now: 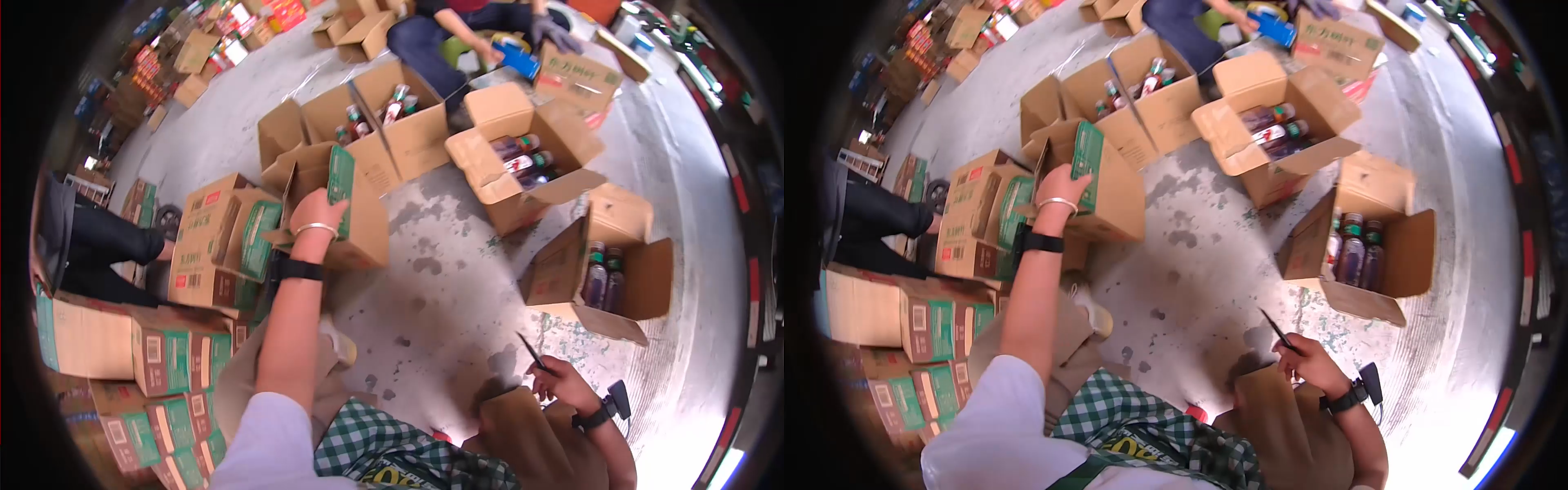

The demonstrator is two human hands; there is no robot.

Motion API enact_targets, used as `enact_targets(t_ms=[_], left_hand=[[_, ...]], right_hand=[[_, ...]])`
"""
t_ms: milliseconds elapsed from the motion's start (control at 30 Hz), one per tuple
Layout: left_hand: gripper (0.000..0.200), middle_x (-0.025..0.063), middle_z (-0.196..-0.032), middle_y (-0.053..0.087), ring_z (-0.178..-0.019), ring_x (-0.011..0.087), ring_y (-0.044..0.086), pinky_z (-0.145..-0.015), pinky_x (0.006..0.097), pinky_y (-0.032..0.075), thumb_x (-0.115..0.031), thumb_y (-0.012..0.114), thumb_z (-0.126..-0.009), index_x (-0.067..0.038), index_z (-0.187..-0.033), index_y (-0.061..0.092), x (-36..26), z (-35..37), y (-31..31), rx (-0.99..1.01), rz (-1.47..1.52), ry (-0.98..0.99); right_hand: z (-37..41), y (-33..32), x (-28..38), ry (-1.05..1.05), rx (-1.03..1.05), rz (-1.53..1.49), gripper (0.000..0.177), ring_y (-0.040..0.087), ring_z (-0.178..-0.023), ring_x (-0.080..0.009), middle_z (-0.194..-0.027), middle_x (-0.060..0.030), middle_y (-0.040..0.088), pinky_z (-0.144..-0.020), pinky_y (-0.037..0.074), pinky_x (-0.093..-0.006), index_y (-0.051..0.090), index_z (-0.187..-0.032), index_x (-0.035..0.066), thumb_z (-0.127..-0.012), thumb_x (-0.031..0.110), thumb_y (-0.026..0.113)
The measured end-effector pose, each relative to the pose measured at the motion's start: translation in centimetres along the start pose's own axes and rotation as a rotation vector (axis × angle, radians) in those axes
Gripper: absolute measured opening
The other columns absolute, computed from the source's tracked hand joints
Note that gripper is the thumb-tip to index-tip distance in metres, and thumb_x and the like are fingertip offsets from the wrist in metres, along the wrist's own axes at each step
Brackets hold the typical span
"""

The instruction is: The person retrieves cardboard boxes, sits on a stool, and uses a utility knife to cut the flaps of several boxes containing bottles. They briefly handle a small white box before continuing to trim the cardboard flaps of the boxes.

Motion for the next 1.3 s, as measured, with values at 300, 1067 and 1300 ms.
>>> enact_targets(t_ms=[300, 1067, 1300], left_hand=[[0.019, 0.0192, -0.067, 0.059, -0.068, 0.0401, 0.059, -0.061, 0.0499, 0.046, -0.02, 0.066, -0.078, -0.005, -0.072, 0.057, -0.7, 12.6, -0.7, 0.122, 0.104, 0.696], [0.035, 0.0067, -0.102, 0.065, -0.103, 0.0288, 0.059, -0.099, 0.0403, 0.04, -0.028, 0.069, -0.078, -0.007, -0.107, 0.065, -3.9, 23.2, 1.8, 0.253, -0.055, 1.456], [0.026, 0.0018, -0.071, 0.052, -0.074, 0.0199, 0.055, -0.059, 0.0323, 0.048, -0.032, 0.076, -0.061, -0.013, -0.066, 0.06, -5.2, 24.1, 5.3, 0.128, 0.064, 1.222]], right_hand=[[4.0, 0.6, 4.4, -0.155, -0.039, 0.127, 0.015, 0.054, -0.053, -0.0087, -0.068, -0.0055, 0.061, -0.051, 0.046, -0.025, 0.057, -0.102, 0.0, -0.098, 0.012, 0.049], [5.3, 5.3, 1.2, -0.502, -0.172, 0.67, 0.011, 0.061, -0.061, -0.0354, -0.067, -0.0164, 0.06, -0.055, 0.048, -0.0402, 0.051, -0.099, 0.003, -0.093, 0.012, 0.052], [7.2, 3.4, 0.3, -0.766, -0.235, 0.9, 0.013, 0.059, -0.056, -0.0333, -0.064, -0.0141, 0.059, -0.052, 0.048, -0.0382, 0.054, -0.101, 0.003, -0.091, 0.011, 0.054]])
Point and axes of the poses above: each hand's wrist, its own z-axis away from the middle knuckle, its own y-axis out of the palm, x = y × z, the point moved 1 cm from there along -z, towards the middle knuckle
